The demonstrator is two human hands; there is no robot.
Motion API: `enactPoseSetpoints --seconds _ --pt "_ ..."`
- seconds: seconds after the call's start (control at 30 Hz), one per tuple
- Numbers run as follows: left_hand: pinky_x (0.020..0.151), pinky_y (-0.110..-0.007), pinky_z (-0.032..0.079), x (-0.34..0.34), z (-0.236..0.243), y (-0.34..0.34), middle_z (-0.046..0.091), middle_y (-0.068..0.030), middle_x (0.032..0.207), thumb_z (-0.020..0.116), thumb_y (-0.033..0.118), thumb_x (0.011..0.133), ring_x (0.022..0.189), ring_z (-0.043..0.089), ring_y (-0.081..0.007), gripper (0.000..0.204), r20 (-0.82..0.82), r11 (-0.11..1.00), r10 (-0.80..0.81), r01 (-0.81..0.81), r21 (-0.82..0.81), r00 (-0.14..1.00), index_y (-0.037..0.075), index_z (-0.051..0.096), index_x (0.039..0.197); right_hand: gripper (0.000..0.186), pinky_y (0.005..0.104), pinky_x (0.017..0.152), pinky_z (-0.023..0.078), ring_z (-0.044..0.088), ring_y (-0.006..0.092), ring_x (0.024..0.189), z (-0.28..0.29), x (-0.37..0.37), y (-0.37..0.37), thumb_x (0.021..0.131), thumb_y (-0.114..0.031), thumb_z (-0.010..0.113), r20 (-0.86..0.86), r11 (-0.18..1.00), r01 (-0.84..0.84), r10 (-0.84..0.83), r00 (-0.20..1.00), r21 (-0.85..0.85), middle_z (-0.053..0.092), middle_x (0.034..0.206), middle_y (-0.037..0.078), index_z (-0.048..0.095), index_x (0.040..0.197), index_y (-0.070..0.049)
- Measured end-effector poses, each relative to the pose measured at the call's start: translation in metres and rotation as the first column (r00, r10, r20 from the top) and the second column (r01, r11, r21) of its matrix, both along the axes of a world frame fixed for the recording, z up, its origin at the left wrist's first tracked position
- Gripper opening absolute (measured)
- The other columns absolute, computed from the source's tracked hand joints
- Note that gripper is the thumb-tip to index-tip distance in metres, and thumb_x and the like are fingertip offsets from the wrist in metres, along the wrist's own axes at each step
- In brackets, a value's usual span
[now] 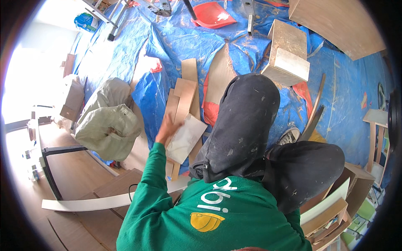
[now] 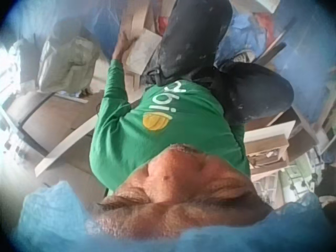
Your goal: The person sits on the floor and uses a hand saw to cut a small rectangular piece of wood. They mark the wood with a pencil and ruler, then saw along the marked line to separate a smaller piece.
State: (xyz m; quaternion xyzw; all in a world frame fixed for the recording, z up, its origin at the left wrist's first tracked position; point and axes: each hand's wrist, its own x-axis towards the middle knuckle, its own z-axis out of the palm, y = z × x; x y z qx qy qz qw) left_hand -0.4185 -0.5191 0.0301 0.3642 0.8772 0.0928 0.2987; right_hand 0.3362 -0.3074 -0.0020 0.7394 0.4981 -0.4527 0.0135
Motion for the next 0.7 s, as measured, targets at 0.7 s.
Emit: enactPoseSetpoints --seconds 0.7 --pt "0.082 -0.045 0.055 0.015 0.285 0.214 0.074 -0.0149 0.100 0.090 0.034 0.088 0.095 0.073 -0.0302 0.048 -0.264 0.626 0.060 0.170 0.761 0.963 -0.001 0.073 0.116 0.092 0.0342 0.093 0.054 0.070 0.0155 0.100 0.470 -0.190 0.113 0.095 -0.064 0.072 -0.240 0.639 -0.190 0.523 0.818 0.745 0.072 0.109 0.006 0.050 0.159 -0.003"
